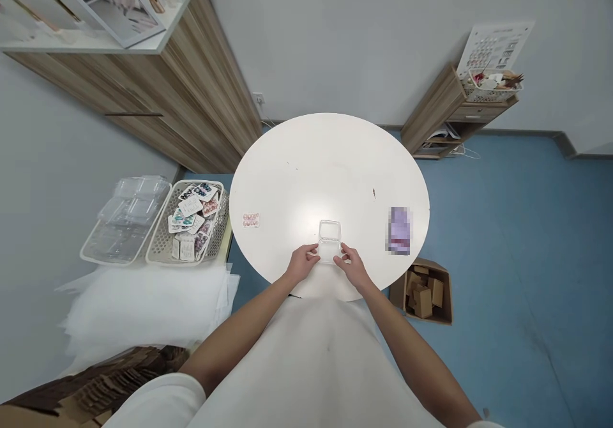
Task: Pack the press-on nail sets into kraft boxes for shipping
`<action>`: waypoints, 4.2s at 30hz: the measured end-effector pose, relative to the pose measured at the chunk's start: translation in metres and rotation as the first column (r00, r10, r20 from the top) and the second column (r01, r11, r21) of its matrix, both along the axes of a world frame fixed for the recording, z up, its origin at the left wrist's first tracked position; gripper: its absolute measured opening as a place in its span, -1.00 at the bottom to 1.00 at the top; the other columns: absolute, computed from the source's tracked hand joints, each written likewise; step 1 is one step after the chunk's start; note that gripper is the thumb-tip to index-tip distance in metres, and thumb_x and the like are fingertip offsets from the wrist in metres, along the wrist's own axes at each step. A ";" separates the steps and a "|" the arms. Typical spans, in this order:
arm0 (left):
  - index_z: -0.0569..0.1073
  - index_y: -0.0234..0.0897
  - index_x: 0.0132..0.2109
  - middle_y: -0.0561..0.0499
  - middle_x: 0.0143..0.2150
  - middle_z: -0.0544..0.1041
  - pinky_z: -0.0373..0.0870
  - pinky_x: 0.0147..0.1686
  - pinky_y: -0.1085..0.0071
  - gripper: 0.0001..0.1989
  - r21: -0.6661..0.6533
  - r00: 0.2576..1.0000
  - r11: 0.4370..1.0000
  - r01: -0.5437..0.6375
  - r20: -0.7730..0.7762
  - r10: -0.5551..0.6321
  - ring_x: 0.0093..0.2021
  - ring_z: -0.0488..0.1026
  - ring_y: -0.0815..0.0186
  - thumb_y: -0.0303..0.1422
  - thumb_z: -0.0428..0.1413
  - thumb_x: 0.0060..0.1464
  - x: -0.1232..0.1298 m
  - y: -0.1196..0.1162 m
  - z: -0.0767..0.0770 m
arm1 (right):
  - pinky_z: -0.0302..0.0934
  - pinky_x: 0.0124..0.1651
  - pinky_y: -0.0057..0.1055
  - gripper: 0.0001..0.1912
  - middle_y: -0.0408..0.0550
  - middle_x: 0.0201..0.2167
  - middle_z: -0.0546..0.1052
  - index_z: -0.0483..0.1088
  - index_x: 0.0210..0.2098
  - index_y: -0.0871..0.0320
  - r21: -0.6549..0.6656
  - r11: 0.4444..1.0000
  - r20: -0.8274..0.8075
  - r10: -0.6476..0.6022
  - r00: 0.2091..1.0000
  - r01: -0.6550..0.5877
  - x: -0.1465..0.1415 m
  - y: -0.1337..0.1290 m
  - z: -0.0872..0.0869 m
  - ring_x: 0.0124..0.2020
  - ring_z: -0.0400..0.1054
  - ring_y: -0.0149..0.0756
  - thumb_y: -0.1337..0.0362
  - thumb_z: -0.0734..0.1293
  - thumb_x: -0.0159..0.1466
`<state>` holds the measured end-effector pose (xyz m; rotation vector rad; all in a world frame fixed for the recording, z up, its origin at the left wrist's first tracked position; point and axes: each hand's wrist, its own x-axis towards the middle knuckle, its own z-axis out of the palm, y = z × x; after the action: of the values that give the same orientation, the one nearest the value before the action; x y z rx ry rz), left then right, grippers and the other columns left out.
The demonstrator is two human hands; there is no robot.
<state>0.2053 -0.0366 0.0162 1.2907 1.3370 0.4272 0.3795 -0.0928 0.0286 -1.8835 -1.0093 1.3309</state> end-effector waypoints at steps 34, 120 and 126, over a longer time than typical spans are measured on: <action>0.28 -0.26 0.06 -0.04 -0.21 0.38 0.33 -0.19 0.36 -0.60 0.076 0.976 0.996 0.040 -0.216 -0.023 -0.24 0.35 0.35 -0.43 -0.06 0.04 0.026 -0.016 -0.022 | 0.25 -0.23 -0.37 -0.39 0.04 -0.09 0.26 0.13 0.08 0.15 -0.050 0.999 0.043 -0.005 0.999 0.007 0.003 -0.002 -0.024 -0.11 0.23 -0.23 0.12 0.23 0.05; 0.16 -0.11 0.13 0.02 -0.26 0.35 0.29 -0.40 0.41 -0.40 0.331 0.872 0.808 0.488 -0.166 -0.460 -0.46 0.23 0.40 -0.33 0.10 -0.10 -0.096 0.051 0.017 | 0.21 -0.15 -0.26 -0.41 -0.10 -0.24 0.34 0.07 0.07 0.03 0.160 0.940 0.303 0.244 0.921 -0.301 -0.073 0.030 0.008 -0.25 0.26 -0.32 0.30 0.29 0.06; 0.25 -0.10 0.07 -0.01 -0.21 0.34 0.31 -0.26 0.33 -0.39 0.413 0.861 0.755 0.509 -0.236 -0.451 -0.26 0.32 0.28 -0.28 0.19 -0.19 -0.055 0.032 0.022 | 0.09 0.00 -0.11 -0.42 0.02 -0.02 0.24 0.14 0.02 0.04 0.147 0.928 0.373 0.269 0.888 -0.343 -0.026 0.008 0.012 0.04 0.11 -0.13 0.23 0.34 0.01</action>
<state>0.1506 -0.0041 0.0383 2.0326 0.9629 0.3115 0.3538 -0.0852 0.0407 -1.8865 -1.6228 1.0185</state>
